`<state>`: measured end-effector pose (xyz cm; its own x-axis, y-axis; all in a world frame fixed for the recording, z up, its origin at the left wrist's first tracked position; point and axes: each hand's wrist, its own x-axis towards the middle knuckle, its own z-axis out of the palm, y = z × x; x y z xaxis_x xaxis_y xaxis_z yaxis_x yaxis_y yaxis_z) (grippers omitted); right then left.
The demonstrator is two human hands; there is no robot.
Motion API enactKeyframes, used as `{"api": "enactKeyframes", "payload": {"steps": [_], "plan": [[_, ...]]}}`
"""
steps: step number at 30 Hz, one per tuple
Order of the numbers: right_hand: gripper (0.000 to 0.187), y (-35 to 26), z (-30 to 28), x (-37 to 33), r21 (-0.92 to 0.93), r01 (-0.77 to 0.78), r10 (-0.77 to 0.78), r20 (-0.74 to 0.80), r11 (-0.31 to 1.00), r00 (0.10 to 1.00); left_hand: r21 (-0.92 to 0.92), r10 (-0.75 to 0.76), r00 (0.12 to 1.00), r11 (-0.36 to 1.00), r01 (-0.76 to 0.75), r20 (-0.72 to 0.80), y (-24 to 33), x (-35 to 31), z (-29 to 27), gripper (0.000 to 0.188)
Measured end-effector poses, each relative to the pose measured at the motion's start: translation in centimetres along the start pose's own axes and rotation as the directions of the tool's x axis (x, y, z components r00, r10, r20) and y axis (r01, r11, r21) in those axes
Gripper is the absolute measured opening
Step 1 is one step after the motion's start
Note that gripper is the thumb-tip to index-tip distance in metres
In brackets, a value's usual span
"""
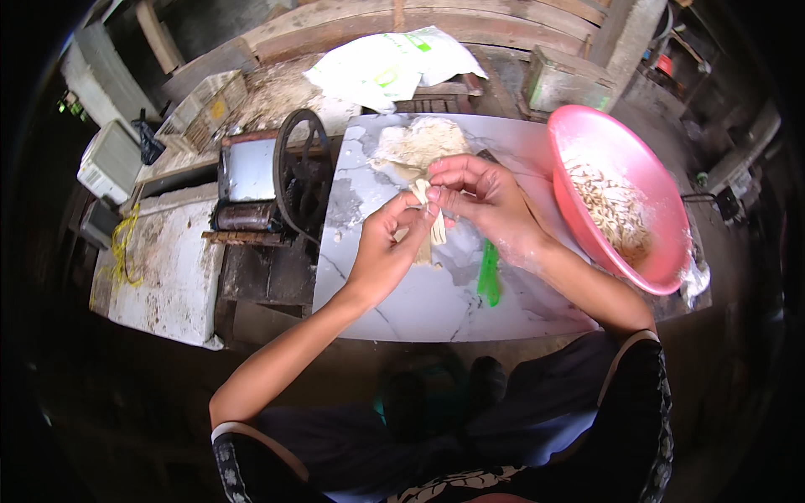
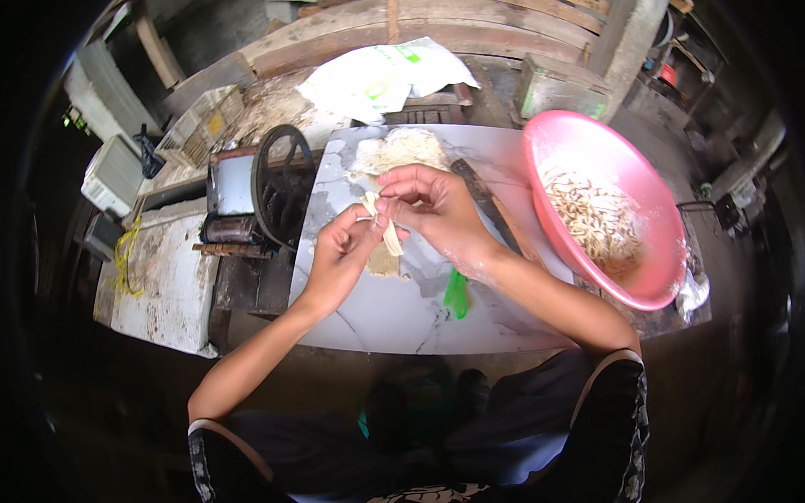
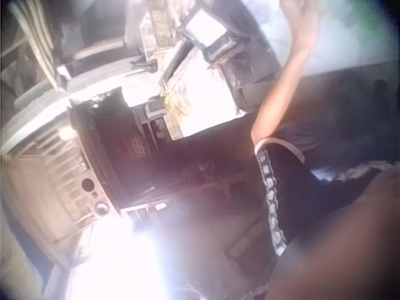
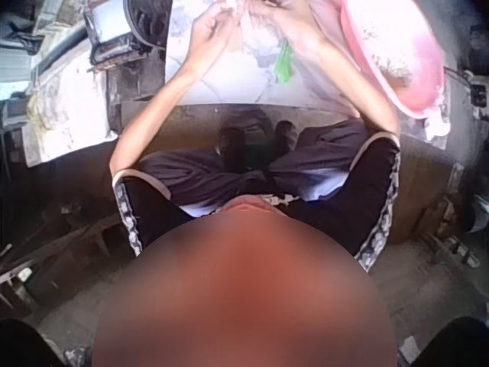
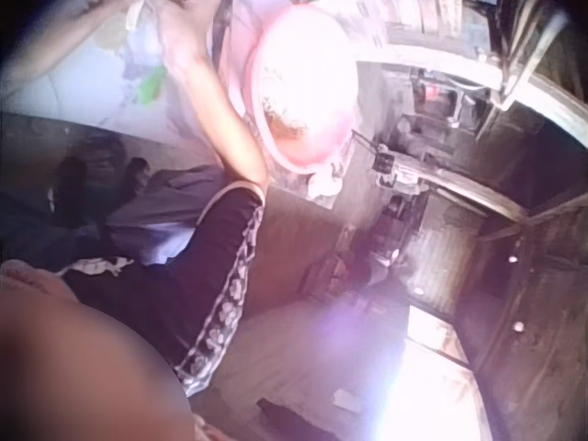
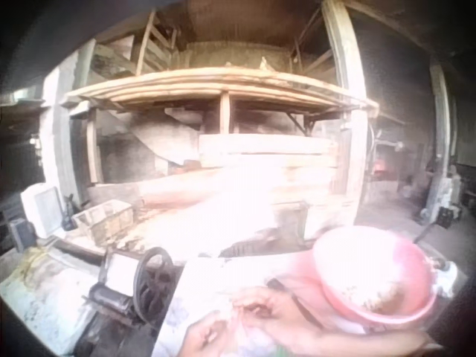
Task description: The person tears small pieces of dough by hand from a larger mass on a table and places them into a pink bowl containing flour.
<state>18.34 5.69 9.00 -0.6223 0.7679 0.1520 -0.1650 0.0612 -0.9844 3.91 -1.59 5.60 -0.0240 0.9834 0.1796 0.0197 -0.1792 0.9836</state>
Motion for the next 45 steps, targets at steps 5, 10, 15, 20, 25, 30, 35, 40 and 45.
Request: {"api": "enactKeyframes", "payload": {"steps": [5,10,15,20,25,30,35,40,45], "plan": [[0.026,-1.5,-0.4,-1.2,0.057,0.075,-0.063,-0.19,0.996,0.98,-0.06,0.064,0.998,0.996,-0.063,0.013,0.2,2.1,1.6,0.016],[0.025,-2.5,-1.8,-3.8,0.067,0.189,-0.139,-0.454,0.98,0.88,-0.233,0.134,0.988,0.966,-0.114,0.07,1.1,3.9,3.5,0.022],[0.024,-4.0,-4.1,-7.8,-0.179,0.176,-0.251,-0.635,0.968,0.731,-0.256,0.187,0.952,0.959,-0.123,0.241,1.3,5.6,5.6,0.028],[0.022,-2.7,-6.0,-11.3,-0.343,0.126,-0.342,-0.696,0.931,0.631,-0.258,0.135,0.896,0.966,-0.024,0.423,1.2,6.1,7.1,0.029],[0.021,-1.2,-7.0,-13.0,-0.503,-0.071,-0.361,-0.705,0.861,0.61,-0.163,0.147,0.857,0.984,-0.074,0.494,-0.4,6.3,8.3,0.029],[0.02,-1.5,-6.7,-11.7,-0.636,-0.066,-0.488,-0.651,0.769,0.581,-0.142,0.168,0.829,0.984,-0.108,0.534,0.5,6.7,9.1,0.029],[0.018,-0.8,-6.7,-9.1,-0.735,-0.171,-0.517,-0.603,0.656,0.608,0.066,0.222,0.816,0.951,-0.302,0.533,-1.3,7.7,10.4,0.02],[0.017,2.3,-5.4,-9.0,-0.703,-0.259,-0.555,-0.693,0.663,0.459,0.436,0.31,0.843,0.747,-0.502,0.439,-1.3,7.4,11.0,0.019],[0.022,1.9,-4.8,-7.9,-0.548,-0.182,-0.344,-0.715,0.817,0.609,0.469,0.245,0.881,0.771,-0.43,0.405,-1.0,7.1,10.0,0.016]]}}
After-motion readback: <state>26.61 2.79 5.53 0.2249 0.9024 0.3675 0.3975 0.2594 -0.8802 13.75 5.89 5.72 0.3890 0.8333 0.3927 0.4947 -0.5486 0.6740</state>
